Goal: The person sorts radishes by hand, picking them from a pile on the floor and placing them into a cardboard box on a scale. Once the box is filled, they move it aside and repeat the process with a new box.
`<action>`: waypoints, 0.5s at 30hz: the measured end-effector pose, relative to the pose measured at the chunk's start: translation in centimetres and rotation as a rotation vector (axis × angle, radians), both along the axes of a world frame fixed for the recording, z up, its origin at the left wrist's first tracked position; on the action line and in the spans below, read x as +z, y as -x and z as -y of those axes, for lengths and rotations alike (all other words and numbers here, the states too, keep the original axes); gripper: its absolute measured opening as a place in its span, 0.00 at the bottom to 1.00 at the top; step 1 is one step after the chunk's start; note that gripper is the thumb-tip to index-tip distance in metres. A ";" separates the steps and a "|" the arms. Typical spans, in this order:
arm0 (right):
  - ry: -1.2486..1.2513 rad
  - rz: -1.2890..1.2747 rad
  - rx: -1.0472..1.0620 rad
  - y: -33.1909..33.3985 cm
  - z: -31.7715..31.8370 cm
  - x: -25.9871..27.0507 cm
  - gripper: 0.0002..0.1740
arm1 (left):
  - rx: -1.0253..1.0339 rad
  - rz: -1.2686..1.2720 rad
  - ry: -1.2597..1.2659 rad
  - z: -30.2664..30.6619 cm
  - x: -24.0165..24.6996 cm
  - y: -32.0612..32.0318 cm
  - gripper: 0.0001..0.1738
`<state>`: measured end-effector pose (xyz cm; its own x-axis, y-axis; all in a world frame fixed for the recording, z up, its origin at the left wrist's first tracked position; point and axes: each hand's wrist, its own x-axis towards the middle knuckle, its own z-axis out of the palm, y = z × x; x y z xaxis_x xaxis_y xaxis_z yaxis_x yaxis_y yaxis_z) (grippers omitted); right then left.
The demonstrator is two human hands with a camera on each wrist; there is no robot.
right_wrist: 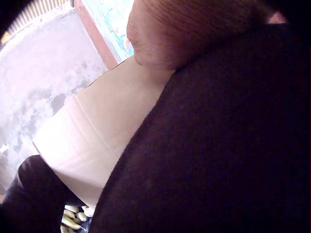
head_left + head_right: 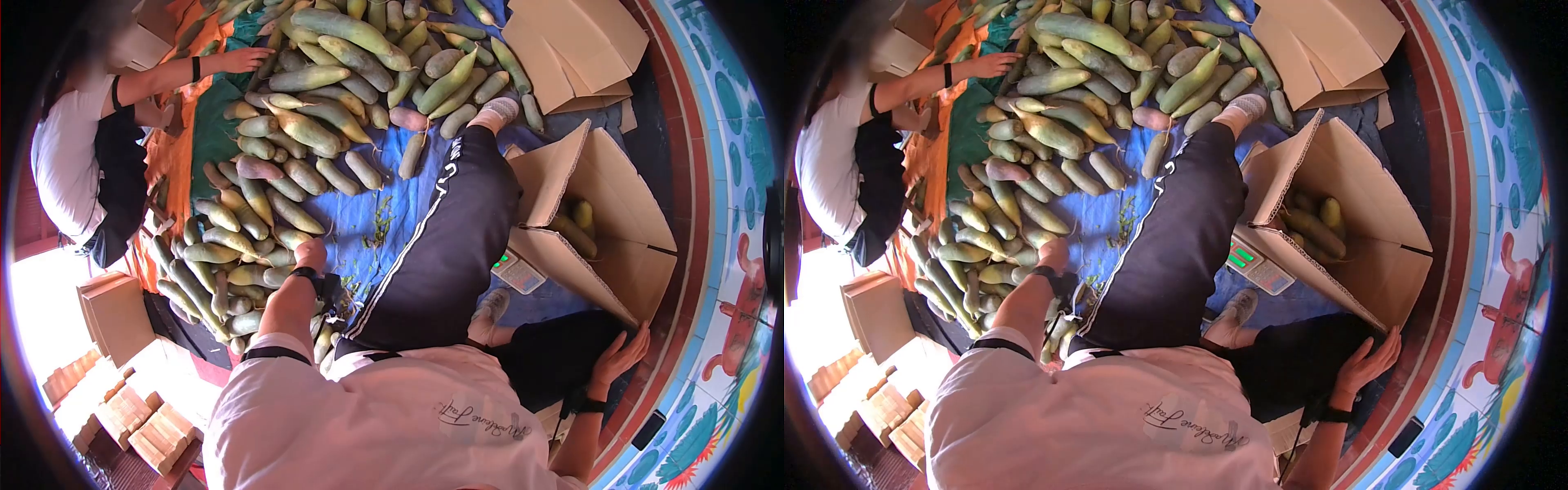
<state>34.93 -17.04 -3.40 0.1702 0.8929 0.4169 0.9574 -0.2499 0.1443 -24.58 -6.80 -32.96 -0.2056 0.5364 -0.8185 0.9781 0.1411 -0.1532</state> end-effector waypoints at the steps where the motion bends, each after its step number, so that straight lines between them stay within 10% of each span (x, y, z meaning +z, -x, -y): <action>1: -0.001 0.010 0.008 -0.2 0.0 -0.1 0.25 | 0.000 -0.005 -0.002 0.0 0.4 0.1 0.16; 4: -0.018 0.000 0.010 -0.1 0.1 -0.1 0.24 | 0.156 -0.014 -0.130 -0.1 1.7 0.6 0.16; 11: -0.079 -0.084 -0.035 -0.3 0.3 -0.4 0.25 | -0.262 0.277 -0.780 1.6 -1.3 5.0 0.13; 13: -0.103 -0.075 -0.023 -0.8 0.5 -0.7 0.25 | 0.492 0.768 -0.709 0.1 4.1 3.4 0.10; 15: -0.129 -0.062 -0.013 -1.0 0.6 -0.8 0.25 | 0.735 0.970 -0.714 -1.5 10.9 0.1 0.11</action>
